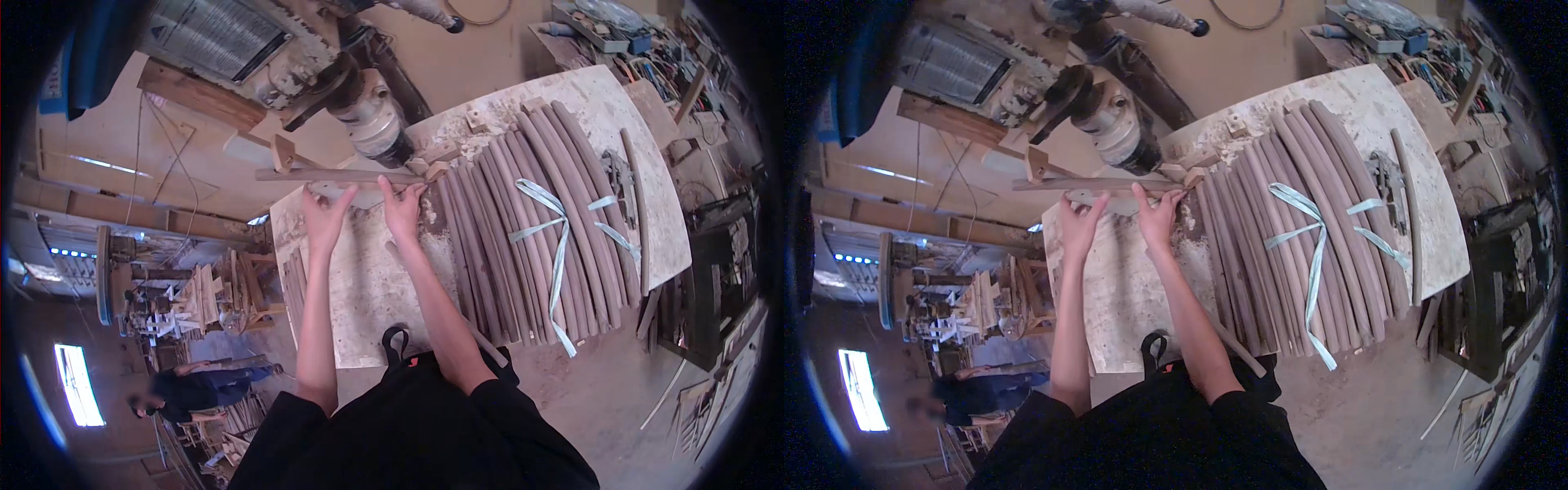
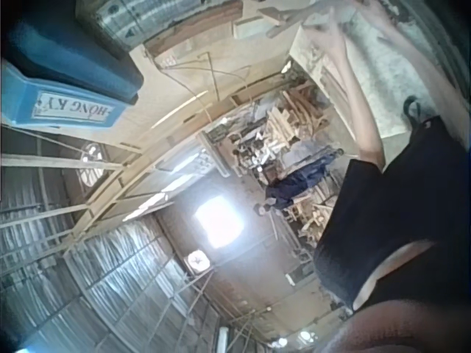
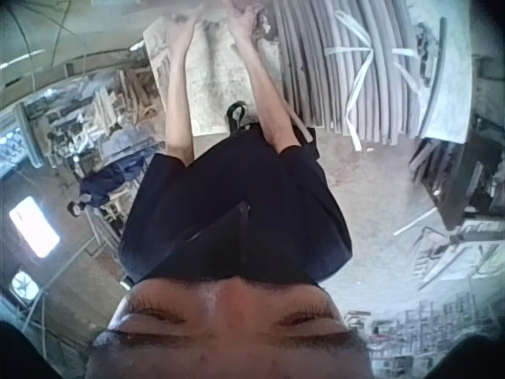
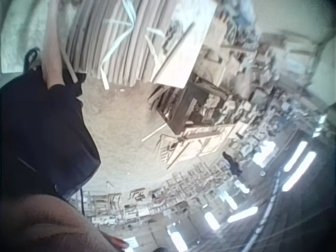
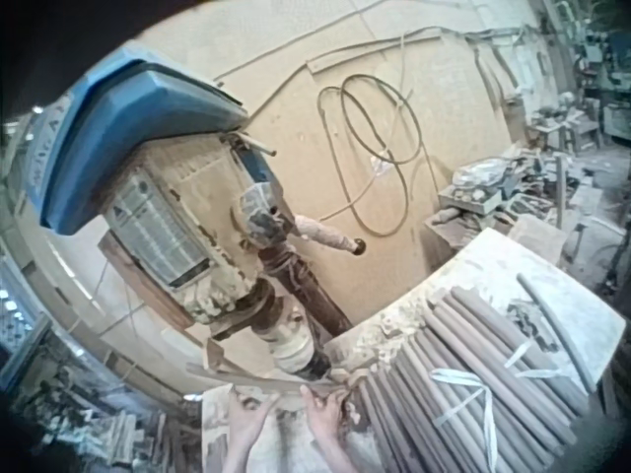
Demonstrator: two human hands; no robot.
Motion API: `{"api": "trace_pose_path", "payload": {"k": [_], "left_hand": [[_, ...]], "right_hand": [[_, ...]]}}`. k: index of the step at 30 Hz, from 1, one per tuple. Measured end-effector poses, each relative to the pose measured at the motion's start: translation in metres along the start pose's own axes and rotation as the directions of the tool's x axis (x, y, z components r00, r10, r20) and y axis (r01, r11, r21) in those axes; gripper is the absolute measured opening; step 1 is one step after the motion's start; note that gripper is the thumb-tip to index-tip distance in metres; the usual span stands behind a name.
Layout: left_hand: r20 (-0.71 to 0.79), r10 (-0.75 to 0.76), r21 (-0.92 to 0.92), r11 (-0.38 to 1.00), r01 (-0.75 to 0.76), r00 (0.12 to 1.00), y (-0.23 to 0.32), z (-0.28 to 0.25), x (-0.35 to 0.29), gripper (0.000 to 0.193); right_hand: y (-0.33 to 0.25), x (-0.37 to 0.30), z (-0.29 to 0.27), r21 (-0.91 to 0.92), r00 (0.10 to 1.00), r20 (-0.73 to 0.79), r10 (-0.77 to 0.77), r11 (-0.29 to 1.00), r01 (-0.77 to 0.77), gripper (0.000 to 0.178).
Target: The person drills holes into wooden rods by placing each rod into a fixture on a drill press, pulling the lever to drill holes, and laying the drilled rods on the workbench.
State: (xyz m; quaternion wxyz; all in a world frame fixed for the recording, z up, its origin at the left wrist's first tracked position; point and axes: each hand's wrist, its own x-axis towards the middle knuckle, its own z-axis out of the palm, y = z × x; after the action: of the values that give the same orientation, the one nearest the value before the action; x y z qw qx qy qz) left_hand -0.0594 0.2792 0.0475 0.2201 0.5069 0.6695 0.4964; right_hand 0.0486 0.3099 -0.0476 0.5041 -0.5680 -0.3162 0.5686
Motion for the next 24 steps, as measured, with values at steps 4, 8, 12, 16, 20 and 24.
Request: {"api": "trace_pose_path", "payload": {"k": [4, 8, 12, 16, 20, 24], "left_hand": [[-0.129, 0.062, 0.155, 0.987, -0.042, 0.99, -0.004, 0.02, 0.02, 0.104], [-0.168, 0.127, 0.155, 0.983, -0.101, 0.978, -0.004, 0.028, 0.021, 0.098], [-0.159, 0.12, 0.142, 0.985, -0.097, 0.98, 0.004, 0.03, 0.018, 0.099], [-0.169, 0.13, 0.128, 0.986, -0.109, 0.977, 0.007, 0.029, 0.016, 0.098], [-0.164, 0.114, 0.127, 0.987, -0.094, 0.98, 0.006, 0.029, 0.016, 0.097], [-0.165, 0.099, 0.223, 0.973, -0.06, 0.981, 0.001, 0.029, 0.015, 0.098]], "right_hand": [[0.005, 0.002, 0.001, -0.026, 1.0, -0.007, -0.002, 1.0, 0.002, 0.113], [0.005, 0.002, 0.003, -0.076, 1.0, -0.017, 0.02, 0.997, -0.022, 0.113], [0.002, -0.002, 0.004, -0.066, 0.996, -0.087, -0.02, 0.998, 0.014, 0.111], [-0.001, -0.006, 0.007, -0.09, 0.987, -0.146, -0.062, 0.995, 0.049, 0.106], [0.0, -0.005, 0.008, 0.01, 0.991, -0.121, -0.05, 0.999, 0.052, 0.105], [0.009, -0.006, 0.015, 0.284, 0.995, -0.084, -0.052, 0.956, 0.074, 0.105]]}}
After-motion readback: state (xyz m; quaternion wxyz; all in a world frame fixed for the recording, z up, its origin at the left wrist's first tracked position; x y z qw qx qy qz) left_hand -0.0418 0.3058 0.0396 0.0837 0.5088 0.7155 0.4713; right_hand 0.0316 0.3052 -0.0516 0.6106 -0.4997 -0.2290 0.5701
